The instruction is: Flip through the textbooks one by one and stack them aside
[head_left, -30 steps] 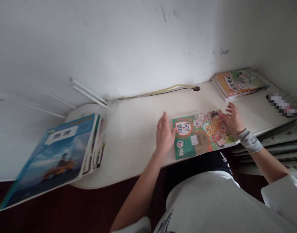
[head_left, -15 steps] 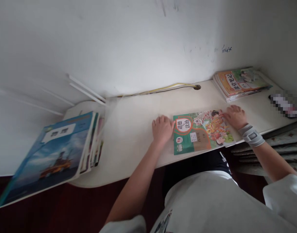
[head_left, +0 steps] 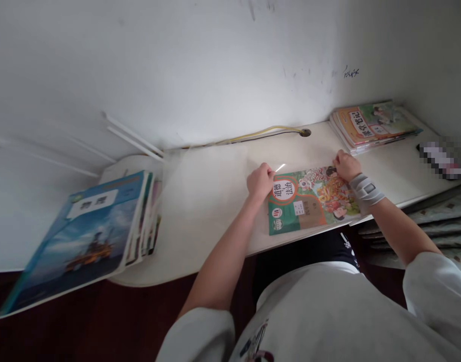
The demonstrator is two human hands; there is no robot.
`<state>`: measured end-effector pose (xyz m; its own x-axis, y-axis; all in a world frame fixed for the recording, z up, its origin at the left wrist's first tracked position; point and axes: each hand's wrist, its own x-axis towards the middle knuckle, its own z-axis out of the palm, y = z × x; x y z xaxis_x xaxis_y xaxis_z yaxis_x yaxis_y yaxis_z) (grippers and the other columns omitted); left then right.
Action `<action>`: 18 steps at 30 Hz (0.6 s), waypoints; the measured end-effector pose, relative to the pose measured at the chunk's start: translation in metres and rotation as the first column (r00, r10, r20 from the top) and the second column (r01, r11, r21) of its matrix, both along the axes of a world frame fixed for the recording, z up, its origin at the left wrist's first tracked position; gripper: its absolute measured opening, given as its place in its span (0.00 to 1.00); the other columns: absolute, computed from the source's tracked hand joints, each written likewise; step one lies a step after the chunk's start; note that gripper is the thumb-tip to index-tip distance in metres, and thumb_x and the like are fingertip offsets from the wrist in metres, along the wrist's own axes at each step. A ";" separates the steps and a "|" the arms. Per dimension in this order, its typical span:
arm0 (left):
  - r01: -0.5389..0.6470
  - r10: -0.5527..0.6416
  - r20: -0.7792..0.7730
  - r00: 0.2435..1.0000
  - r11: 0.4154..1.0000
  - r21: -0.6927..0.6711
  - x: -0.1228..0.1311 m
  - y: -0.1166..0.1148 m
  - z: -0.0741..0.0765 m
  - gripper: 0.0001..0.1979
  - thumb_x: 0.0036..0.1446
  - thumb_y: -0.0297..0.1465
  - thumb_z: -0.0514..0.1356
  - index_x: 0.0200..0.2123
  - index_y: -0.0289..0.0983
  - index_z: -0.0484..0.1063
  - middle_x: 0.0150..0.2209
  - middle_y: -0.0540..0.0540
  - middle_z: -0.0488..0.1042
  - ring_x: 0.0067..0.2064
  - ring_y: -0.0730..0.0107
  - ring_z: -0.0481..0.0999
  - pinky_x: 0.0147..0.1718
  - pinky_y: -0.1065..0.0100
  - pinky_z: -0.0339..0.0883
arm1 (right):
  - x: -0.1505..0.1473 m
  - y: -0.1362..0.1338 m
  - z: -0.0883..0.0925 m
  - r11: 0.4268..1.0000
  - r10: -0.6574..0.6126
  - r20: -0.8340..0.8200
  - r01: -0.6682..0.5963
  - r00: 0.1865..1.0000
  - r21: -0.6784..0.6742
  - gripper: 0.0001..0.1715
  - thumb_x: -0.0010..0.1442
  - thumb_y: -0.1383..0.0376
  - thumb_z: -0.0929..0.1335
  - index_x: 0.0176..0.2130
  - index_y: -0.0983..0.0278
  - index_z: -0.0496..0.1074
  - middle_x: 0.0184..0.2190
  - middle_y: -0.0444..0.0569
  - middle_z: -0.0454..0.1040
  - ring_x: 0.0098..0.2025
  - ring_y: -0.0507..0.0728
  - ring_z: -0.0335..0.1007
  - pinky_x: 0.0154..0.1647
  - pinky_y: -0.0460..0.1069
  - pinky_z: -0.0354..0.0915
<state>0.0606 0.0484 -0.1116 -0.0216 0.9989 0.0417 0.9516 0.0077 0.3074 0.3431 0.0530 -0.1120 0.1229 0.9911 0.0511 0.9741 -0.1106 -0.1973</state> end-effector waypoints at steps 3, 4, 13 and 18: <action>0.012 -0.003 -0.121 0.993 0.998 0.069 0.000 0.002 0.000 0.11 0.60 0.31 0.49 0.41 0.38 0.69 0.36 0.41 0.76 0.41 0.59 0.75 0.40 0.63 0.62 | -0.018 0.008 -0.003 0.998 0.021 0.109 -0.027 0.994 0.061 0.15 0.63 0.65 0.59 0.48 0.69 0.64 0.43 0.62 0.72 0.45 0.62 0.68 0.41 0.52 0.61; 0.009 0.002 -0.145 0.989 0.997 0.073 -0.001 0.004 0.001 0.11 0.60 0.30 0.48 0.42 0.37 0.68 0.37 0.39 0.76 0.42 0.57 0.75 0.40 0.61 0.62 | -0.024 0.012 -0.004 0.997 0.032 0.128 -0.042 0.991 0.070 0.15 0.63 0.66 0.58 0.48 0.69 0.63 0.44 0.63 0.71 0.47 0.63 0.67 0.42 0.52 0.61; -0.011 0.038 -0.223 0.974 0.993 0.119 0.018 -0.005 0.016 0.23 0.61 0.24 0.41 0.58 0.28 0.59 0.55 0.27 0.66 0.60 0.48 0.62 0.54 0.49 0.55 | -0.038 0.035 -0.014 0.987 0.108 0.112 -0.120 0.988 0.109 0.18 0.62 0.70 0.56 0.49 0.73 0.63 0.43 0.65 0.71 0.47 0.64 0.64 0.46 0.55 0.59; 0.261 -0.246 -0.204 0.948 0.964 0.050 0.068 -0.035 0.008 0.29 0.65 0.36 0.38 0.64 0.26 0.47 0.66 0.32 0.48 0.68 0.51 0.40 0.62 0.45 0.38 | -0.026 0.038 -0.019 0.977 0.121 0.047 -0.128 0.992 0.169 0.19 0.61 0.69 0.56 0.50 0.70 0.63 0.39 0.62 0.73 0.42 0.63 0.67 0.43 0.55 0.61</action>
